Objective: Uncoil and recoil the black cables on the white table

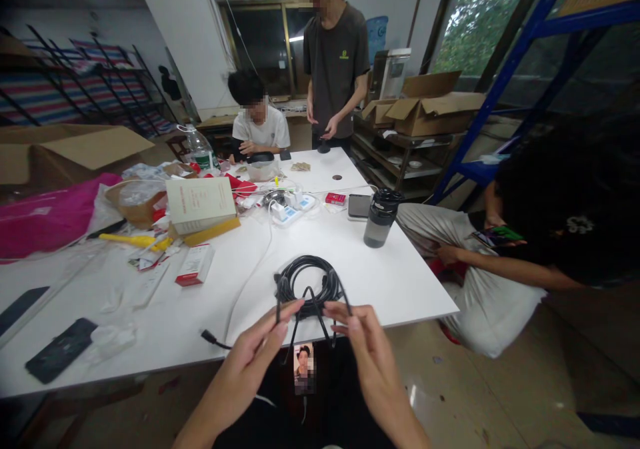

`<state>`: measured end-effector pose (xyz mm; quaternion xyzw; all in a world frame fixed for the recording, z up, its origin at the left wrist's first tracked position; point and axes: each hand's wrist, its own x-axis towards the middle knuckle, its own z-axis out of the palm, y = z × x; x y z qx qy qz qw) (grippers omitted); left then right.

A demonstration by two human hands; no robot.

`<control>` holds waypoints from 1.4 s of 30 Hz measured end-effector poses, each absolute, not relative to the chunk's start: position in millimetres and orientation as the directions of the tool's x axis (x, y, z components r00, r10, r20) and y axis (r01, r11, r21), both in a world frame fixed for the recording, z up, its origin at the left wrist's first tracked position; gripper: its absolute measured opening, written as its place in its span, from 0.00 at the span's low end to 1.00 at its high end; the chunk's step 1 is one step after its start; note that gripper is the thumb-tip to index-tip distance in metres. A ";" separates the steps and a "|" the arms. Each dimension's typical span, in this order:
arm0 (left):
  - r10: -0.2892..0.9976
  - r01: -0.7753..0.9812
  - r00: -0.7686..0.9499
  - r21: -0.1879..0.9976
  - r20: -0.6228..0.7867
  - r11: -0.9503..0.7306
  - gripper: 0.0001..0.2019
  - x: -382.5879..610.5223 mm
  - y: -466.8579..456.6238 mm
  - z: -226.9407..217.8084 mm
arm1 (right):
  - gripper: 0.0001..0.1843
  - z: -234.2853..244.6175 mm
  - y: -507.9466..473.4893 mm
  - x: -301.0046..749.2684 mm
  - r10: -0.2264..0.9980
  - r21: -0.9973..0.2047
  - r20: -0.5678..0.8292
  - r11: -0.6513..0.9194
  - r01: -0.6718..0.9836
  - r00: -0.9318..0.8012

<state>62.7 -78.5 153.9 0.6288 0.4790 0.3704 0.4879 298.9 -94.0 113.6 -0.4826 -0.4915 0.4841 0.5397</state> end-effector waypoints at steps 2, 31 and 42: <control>0.917 0.365 0.369 0.884 0.150 -0.291 0.21 83.2 -77.0 163.5 | 0.23 116.2 -96.1 273.0 0.998 -0.999 0.024 0.021 -0.047 -0.063; 0.927 0.390 0.374 0.906 0.008 -0.165 0.20 41.6 -87.1 81.7 | 0.32 233.0 -90.3 276.6 0.999 -0.828 -0.037 -0.017 -0.560 0.024; 0.806 0.438 0.561 0.758 0.189 -0.483 0.37 121.0 -117.6 58.6 | 0.32 222.4 -81.6 264.4 0.992 -0.868 -0.072 -0.013 -0.496 0.100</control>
